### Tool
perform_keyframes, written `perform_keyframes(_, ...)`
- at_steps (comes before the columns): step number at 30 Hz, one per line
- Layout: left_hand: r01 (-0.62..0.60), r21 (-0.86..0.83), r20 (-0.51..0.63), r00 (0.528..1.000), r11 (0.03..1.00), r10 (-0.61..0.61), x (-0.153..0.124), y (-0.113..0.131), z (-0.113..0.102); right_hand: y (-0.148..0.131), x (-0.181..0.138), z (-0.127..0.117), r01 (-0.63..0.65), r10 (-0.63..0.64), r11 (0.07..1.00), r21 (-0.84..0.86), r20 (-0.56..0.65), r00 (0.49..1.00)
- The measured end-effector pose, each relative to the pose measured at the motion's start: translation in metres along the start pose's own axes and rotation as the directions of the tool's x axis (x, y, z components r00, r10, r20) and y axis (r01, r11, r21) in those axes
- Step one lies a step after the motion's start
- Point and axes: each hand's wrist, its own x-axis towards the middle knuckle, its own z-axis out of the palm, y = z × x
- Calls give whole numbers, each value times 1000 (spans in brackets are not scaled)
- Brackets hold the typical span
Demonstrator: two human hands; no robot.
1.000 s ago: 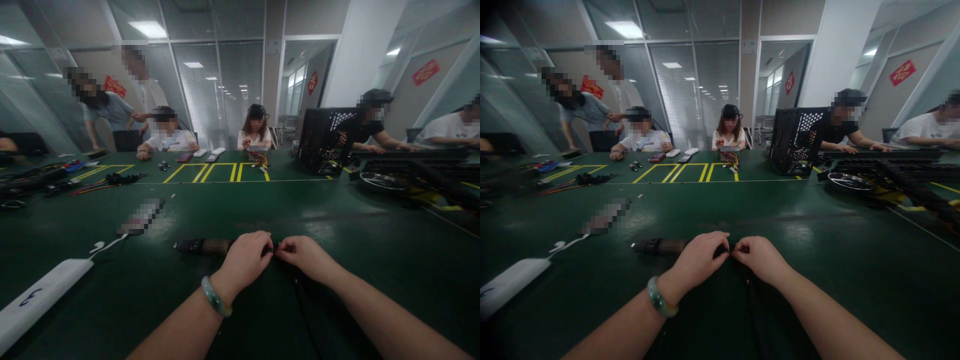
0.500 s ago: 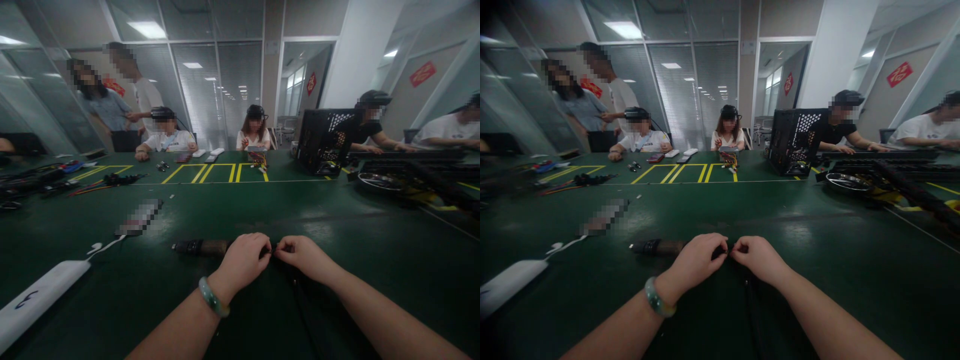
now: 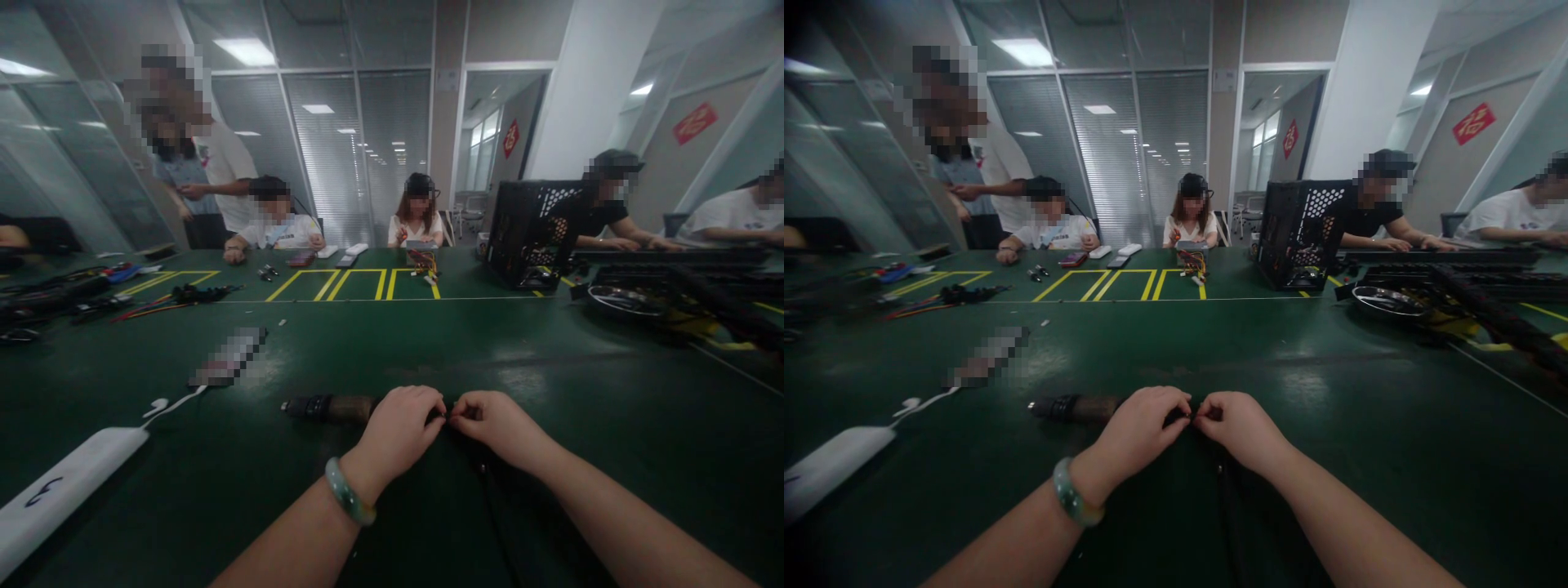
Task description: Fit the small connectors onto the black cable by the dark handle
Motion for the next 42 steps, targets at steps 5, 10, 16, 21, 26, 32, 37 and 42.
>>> perform_keyframes(5, 8, 12, 8, 1000, 1000, -8, -1, 2, -3, -6, -1, -3, -17, 17, 1000, -12, 10, 1000)
perform_keyframes(10, -18, -5, 9, 1000, 1000, 18, -2, 4, -4, -3, -1, -2, -5, 5, 1000, -23, 19, 1000)
perform_keyframes(16, -21, -17, 1, 1000, 1000, 21, -2, 3, -3, -2, 0, 0, -6, 6, 999, -34, 4, 1000)
perform_keyframes(21, -3, -1, 17, 1000, 1000, 3, -4, 4, -4, -3, 0, -1, -9, 8, 998, -67, -8, 1000)
perform_keyframes(26, 4, -21, -1, 1000, 1000, -4, -3, 2, -1, -3, -1, -1, 8, -9, 997, -80, -17, 1000)
perform_keyframes(32, -13, -4, 2, 1000, 1000, 13, -2, 4, -4, -4, -2, -2, 26, -29, 992, -120, -30, 999)
perform_keyframes(37, -21, 3, 9, 1000, 1000, 20, -2, 6, -6, -5, -1, -2, 26, -28, 994, -105, -24, 999)
perform_keyframes(42, 42, 14, 22, 999, 999, -43, 0, 3, -3, -5, -1, -1, 39, -43, 994, -100, -36, 998)
